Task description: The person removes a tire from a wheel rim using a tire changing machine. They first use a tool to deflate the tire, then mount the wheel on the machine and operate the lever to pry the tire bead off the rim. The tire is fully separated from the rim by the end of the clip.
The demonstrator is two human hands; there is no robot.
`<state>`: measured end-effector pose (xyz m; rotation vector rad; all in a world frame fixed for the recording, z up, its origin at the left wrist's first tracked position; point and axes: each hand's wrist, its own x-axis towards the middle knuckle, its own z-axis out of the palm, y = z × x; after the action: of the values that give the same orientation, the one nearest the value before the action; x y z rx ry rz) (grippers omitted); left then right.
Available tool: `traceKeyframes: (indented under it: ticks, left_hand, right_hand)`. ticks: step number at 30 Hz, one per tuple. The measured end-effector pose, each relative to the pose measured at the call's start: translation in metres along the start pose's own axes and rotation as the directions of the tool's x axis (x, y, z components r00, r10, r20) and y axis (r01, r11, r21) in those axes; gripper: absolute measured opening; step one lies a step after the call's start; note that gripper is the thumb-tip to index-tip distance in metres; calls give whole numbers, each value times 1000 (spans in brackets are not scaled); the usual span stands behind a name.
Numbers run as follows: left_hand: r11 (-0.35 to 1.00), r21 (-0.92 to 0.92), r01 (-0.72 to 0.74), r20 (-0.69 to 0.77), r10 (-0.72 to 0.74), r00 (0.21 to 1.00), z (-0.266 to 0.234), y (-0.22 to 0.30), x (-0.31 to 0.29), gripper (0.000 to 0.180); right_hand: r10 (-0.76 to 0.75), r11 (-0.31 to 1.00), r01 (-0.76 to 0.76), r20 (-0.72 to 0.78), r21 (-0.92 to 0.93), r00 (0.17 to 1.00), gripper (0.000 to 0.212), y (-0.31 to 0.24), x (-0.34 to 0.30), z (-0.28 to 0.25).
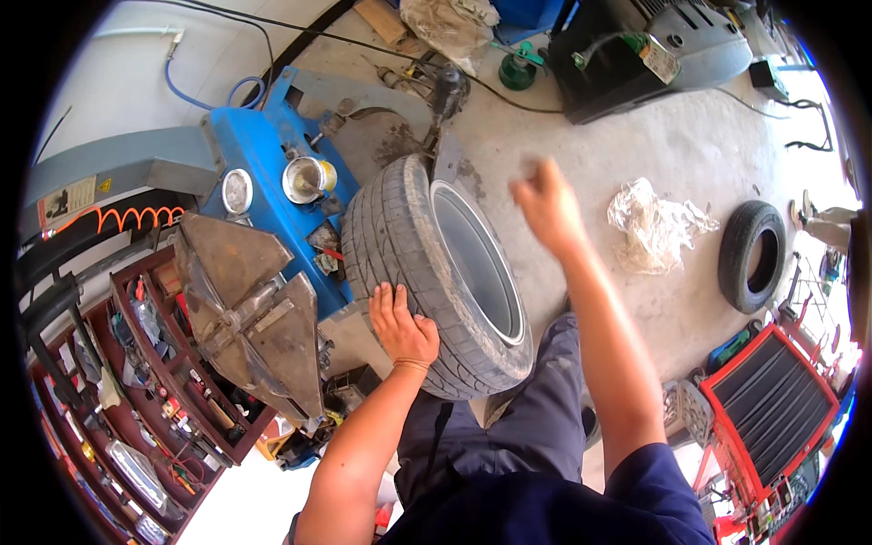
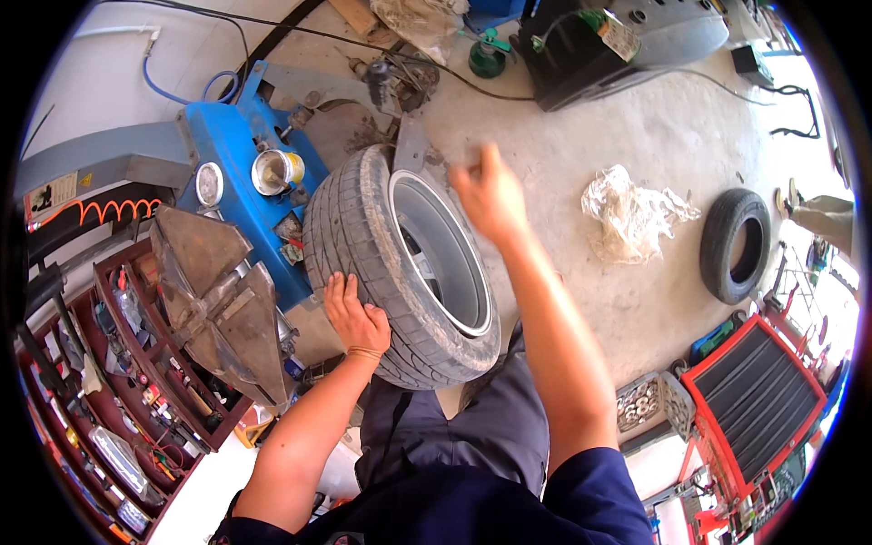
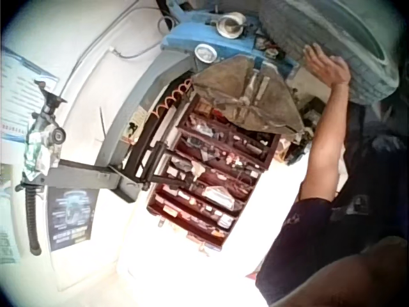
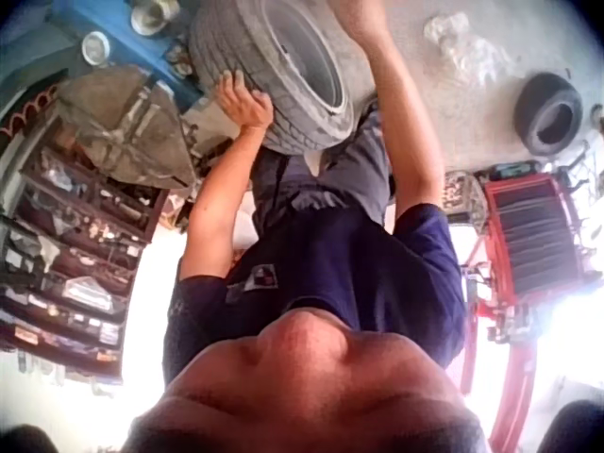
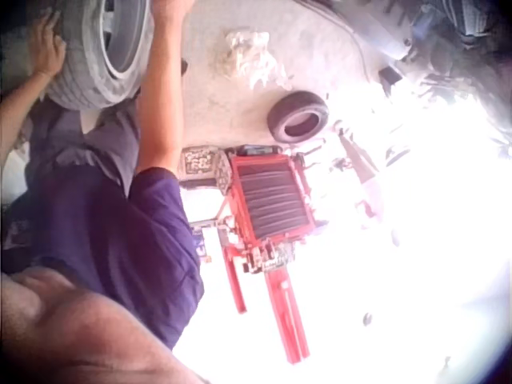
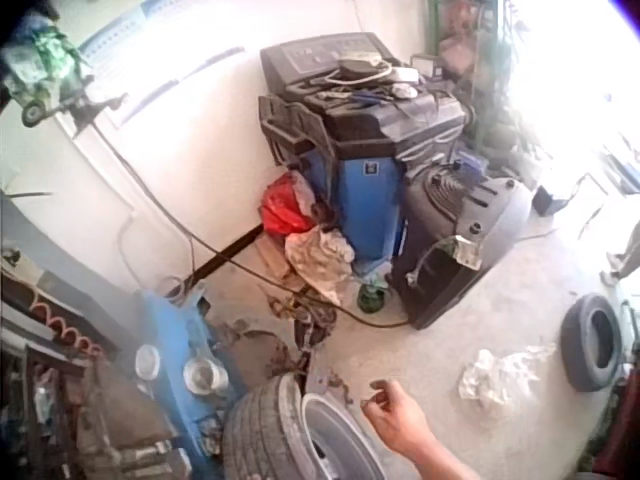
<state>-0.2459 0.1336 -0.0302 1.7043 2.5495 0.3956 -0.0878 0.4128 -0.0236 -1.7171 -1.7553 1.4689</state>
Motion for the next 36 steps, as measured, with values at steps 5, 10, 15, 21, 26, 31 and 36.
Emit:
traceKeyframes:
  ticks: [5, 10, 15, 21, 26, 31, 36]
  left_hand:
    - [1000, 2, -14, -19, 14, 1000, 2, 8, -4, 55]
    - [999, 48, -2, -11, 2, 1000, 5, 16, -1, 55]
    - [999, 43, -15, -9, 15, 1000, 7, 18, 3, 55]
    - [998, 59, -13, -6, 13, 1000, 8, 18, 2, 53]
    - [997, 73, -13, -1, 13, 1000, 8, 16, 4, 54]
    - [997, 76, -14, 9, 13, 1000, 9, 19, 5, 53]
    - [997, 73, -7, -5, 7, 1000, 10, 13, 2, 54]
  right_hand:
    - [282, 956, -288, 107, 55, 954, 35, 122, -174, 66]
    - [218, 974, -217, -15, 58, 976, 25, 108, -234, 74]
    - [192, 979, -172, -205, 112, 960, 22, 114, -221, 96]
    - [186, 975, -150, -240, 162, 953, 19, 117, -221, 99]
    - [195, 974, -161, -231, 157, 953, 16, 114, -220, 99]
    - [187, 977, -153, -254, 146, 949, 13, 116, -219, 100]
    - [207, 973, -174, -232, 155, 950, 11, 115, -221, 104]
